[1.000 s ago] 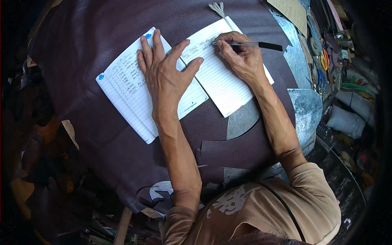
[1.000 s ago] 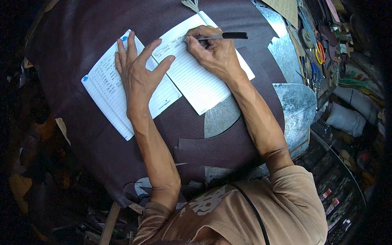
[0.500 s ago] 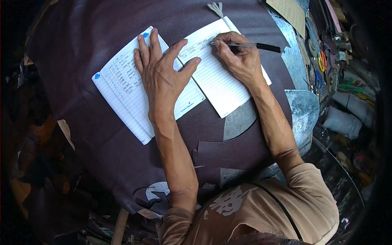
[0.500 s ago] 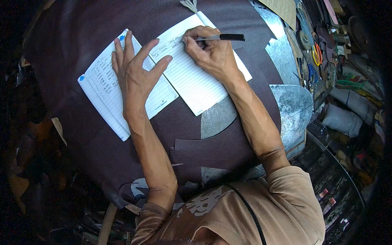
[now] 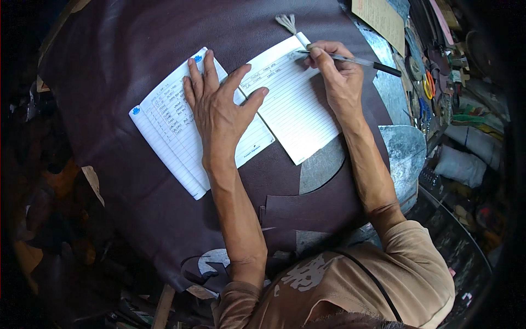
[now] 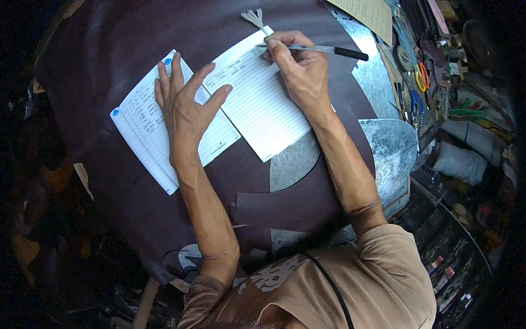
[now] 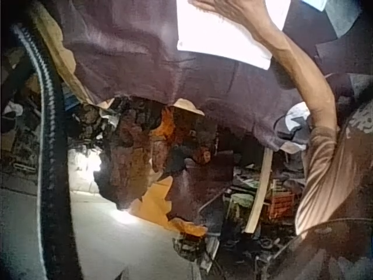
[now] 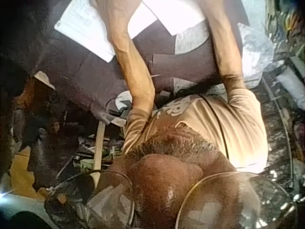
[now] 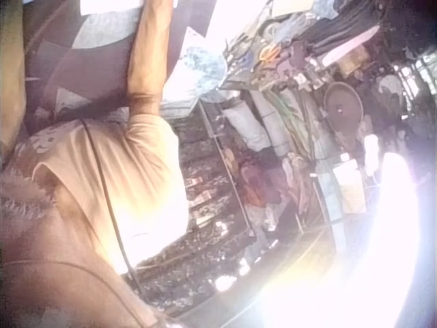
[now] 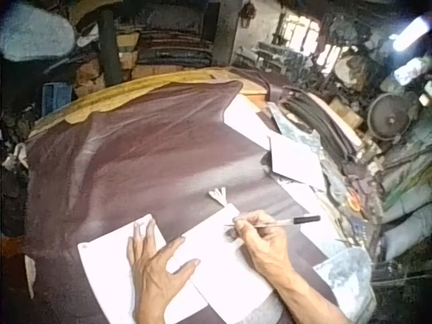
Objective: The person is writing inventory or production logs in a notebook while resting it on a leather sheet.
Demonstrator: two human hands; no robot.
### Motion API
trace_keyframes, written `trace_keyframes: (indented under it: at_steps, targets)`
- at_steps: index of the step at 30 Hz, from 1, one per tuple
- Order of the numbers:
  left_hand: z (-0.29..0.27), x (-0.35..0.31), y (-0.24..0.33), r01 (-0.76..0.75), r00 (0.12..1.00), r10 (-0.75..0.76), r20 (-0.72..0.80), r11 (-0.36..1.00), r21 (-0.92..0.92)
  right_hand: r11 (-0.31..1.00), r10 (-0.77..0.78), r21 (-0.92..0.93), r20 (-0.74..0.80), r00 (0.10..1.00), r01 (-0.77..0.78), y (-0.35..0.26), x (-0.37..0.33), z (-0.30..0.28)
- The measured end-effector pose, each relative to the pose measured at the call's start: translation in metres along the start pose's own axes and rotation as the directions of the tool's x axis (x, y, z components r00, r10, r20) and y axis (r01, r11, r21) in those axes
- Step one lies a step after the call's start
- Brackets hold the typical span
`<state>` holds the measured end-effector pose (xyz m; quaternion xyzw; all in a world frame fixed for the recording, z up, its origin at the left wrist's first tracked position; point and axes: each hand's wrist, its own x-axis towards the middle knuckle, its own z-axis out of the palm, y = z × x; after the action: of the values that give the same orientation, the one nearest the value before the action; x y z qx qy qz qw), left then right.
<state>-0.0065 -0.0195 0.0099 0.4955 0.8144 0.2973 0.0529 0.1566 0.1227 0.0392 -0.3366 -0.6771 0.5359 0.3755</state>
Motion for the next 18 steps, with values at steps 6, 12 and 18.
trace_keyframes:
  at_steps: [6,12,18]
  targets:
    - [-0.001,0.000,0.005,0.020,1.000,-0.020,-0.001,1.000,0.001,0.966,-0.057,-0.252,0.009,0.998,0.058,-0.005,0.008,-0.018]
    - [-0.001,0.001,0.001,0.034,0.999,-0.035,0.021,0.999,0.012,0.967,0.029,-0.253,0.092,0.995,-0.004,0.003,0.006,-0.013]
    - [0.000,-0.001,0.001,0.024,1.000,-0.024,-0.016,1.000,0.008,0.966,0.044,-0.258,0.155,0.987,-0.002,0.008,0.006,-0.011]
